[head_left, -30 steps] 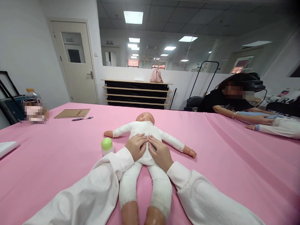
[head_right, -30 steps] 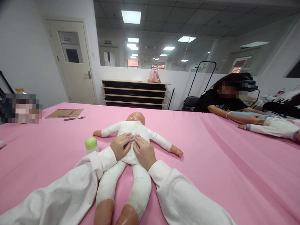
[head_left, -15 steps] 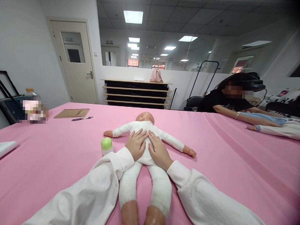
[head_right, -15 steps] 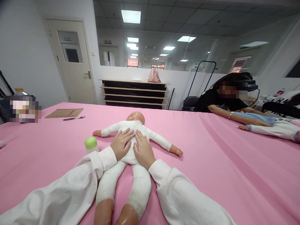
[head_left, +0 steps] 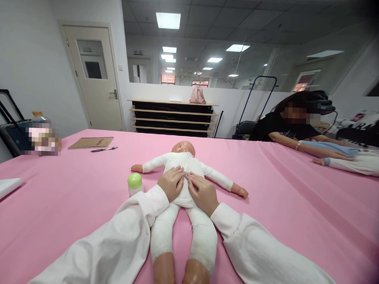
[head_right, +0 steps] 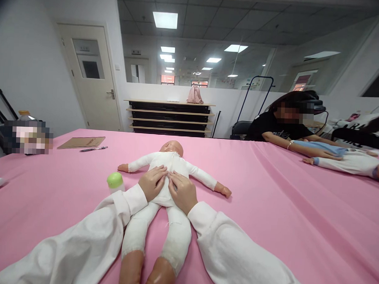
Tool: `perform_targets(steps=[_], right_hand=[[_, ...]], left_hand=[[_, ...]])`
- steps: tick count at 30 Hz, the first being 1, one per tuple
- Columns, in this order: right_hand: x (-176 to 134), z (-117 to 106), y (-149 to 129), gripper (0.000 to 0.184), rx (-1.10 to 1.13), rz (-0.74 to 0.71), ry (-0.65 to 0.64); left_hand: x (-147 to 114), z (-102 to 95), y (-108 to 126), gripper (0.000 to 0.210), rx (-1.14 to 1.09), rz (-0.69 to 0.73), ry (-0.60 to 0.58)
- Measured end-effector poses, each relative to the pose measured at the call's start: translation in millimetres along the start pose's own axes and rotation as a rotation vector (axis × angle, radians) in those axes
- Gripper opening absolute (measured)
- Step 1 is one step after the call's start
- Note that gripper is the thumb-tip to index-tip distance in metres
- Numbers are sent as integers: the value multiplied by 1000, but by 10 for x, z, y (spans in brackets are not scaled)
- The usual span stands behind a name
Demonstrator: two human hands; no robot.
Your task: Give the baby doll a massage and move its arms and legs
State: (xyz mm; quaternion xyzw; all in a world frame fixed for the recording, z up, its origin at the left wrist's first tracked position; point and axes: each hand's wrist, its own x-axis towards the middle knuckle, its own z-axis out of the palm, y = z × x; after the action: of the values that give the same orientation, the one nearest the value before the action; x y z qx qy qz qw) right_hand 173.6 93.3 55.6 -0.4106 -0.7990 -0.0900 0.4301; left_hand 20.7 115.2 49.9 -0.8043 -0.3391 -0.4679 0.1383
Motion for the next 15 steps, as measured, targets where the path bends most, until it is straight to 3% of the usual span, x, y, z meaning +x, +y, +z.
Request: perform_targets(steps=[4,12,15], right_hand=[[9,-2,-3,30,35,-1,-32],[61,21,3,47,13,99,-301],[79,2,-21,50,-31,141,-333]], left_hand=[[6,-8,11,28,-43,8,-3],[39,-50,41,43,-27,-138,-266],[51,-63,48,44,23,-227,-287]])
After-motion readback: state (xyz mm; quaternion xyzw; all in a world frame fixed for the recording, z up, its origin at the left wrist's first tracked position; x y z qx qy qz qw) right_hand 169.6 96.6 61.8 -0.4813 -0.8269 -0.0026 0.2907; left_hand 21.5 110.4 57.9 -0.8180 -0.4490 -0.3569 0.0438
